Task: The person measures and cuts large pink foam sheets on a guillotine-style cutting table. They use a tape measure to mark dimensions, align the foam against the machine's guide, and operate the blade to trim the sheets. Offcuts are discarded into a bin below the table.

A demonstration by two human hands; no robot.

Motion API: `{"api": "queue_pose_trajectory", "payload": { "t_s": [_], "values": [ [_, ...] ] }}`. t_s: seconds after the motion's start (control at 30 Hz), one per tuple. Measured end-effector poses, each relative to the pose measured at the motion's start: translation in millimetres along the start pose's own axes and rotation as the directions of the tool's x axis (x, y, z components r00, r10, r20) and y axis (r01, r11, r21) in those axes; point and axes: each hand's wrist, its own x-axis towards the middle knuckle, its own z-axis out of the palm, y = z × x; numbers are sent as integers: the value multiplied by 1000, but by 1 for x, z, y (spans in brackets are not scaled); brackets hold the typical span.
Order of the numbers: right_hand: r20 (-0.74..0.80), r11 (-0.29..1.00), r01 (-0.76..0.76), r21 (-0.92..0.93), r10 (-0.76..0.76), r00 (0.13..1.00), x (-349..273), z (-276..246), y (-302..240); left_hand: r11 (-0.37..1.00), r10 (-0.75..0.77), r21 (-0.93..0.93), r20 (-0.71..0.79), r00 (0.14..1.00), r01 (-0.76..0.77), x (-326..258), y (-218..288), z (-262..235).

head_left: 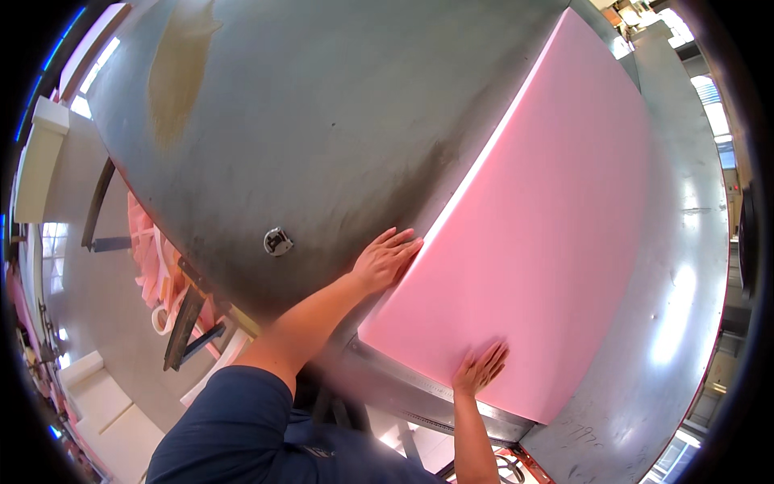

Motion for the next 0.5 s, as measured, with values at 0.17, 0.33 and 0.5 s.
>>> {"api": "queue_pose_trajectory", "payload": {
  "t_s": [0.17, 0.33, 0.5],
  "values": [
    [-1, 1000, -9, 0, 9, 1000, -9, -6, 2, 993, -59, -110, -101, 993, 48, -7, 21, 2],
    [24, 999, -42, -18, 43, 999, -15, -11, 7, 871, -284, -421, -8, 959, 254, -4, 45, 2],
    [11, 999, -26, 27, 26, 1000, 0, -6, 3, 858, -358, -375, 54, 932, 351, 12, 47, -12]
  ]
}}
